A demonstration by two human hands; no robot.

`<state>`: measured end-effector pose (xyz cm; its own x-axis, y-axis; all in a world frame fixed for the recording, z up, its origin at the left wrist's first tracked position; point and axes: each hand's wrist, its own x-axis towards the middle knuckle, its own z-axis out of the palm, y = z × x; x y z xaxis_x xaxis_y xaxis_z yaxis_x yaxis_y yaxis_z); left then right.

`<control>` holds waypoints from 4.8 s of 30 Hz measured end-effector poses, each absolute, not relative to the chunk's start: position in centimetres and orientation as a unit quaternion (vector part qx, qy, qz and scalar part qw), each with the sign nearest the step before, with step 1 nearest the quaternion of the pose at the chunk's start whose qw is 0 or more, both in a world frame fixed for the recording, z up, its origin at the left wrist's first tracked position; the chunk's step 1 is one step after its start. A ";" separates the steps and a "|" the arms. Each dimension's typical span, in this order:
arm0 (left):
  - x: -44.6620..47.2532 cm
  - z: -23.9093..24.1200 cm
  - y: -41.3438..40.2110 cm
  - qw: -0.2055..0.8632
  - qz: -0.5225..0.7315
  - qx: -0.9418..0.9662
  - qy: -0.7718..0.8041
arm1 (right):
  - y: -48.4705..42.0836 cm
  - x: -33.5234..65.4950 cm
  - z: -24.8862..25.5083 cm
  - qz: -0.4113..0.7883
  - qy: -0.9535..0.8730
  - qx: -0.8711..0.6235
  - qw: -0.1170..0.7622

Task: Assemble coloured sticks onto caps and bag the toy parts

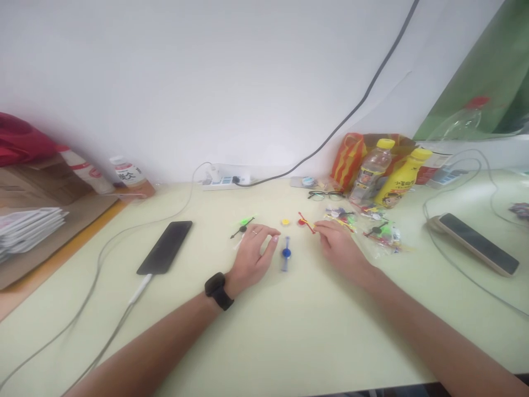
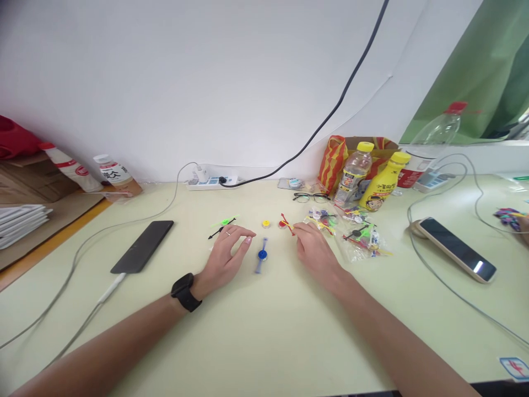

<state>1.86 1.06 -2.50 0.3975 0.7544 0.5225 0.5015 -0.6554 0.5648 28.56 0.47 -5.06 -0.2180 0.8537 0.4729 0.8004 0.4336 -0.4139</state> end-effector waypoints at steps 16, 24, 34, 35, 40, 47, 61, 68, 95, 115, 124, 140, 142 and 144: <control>1.9 -2.6 1.2 0.158 0.398 0.819 0.382 | 0.1 27.0 -5.5 0.144 -0.777 -0.470 0.394; 1.9 -2.6 1.1 0.159 0.397 0.820 0.381 | 0.1 27.1 -5.4 0.136 -0.773 -0.464 0.412; 2.0 -2.6 1.3 0.158 0.398 0.822 0.376 | 0.7 27.0 -5.7 0.153 -0.794 -0.449 0.380; 2.0 -2.6 1.3 0.159 0.399 0.822 0.375 | 0.7 27.0 -5.7 0.152 -0.794 -0.448 0.381; 2.0 -2.7 1.3 0.155 0.401 0.821 0.375 | 0.5 26.9 -5.4 0.148 -0.793 -0.444 0.390; 2.1 -2.7 1.3 0.155 0.402 0.821 0.374 | 0.5 27.1 -5.3 0.137 -0.799 -0.452 0.373; 2.1 -2.7 1.3 0.149 0.396 0.824 0.377 | 0.4 27.2 -5.5 0.134 -0.796 -0.454 0.377; 2.1 -2.8 1.4 0.149 0.394 0.825 0.377 | 0.7 28.2 -4.8 0.088 -0.774 -0.491 0.390; 2.1 -2.8 1.2 0.146 0.396 0.822 0.384 | -0.5 27.5 -3.0 0.260 -0.760 -0.462 0.376; 2.3 -2.7 0.2 0.077 0.208 0.915 0.337 | -1.0 26.6 -3.6 0.232 -0.785 -0.435 0.375; 1.3 -3.6 1.6 0.053 0.263 0.857 0.440 | -0.9 27.1 -3.0 0.255 -0.765 -0.452 0.381; 1.4 -2.8 1.1 0.185 0.334 0.867 0.320 | -1.4 24.3 -3.6 0.501 -0.617 -0.415 0.443; 1.4 -2.9 1.2 0.190 0.330 0.872 0.307 | -1.4 23.7 -4.1 0.505 -0.613 -0.419 0.440; 1.5 -3.1 1.3 0.197 0.322 0.875 0.302 | -1.3 23.5 -4.3 0.499 -0.608 -0.430 0.442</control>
<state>1.46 1.30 -3.05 0.6100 0.6556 0.4451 0.4021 -0.7401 0.5391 23.46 -1.32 -4.32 -0.2383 0.9651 0.1086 0.0818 0.1313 -0.9880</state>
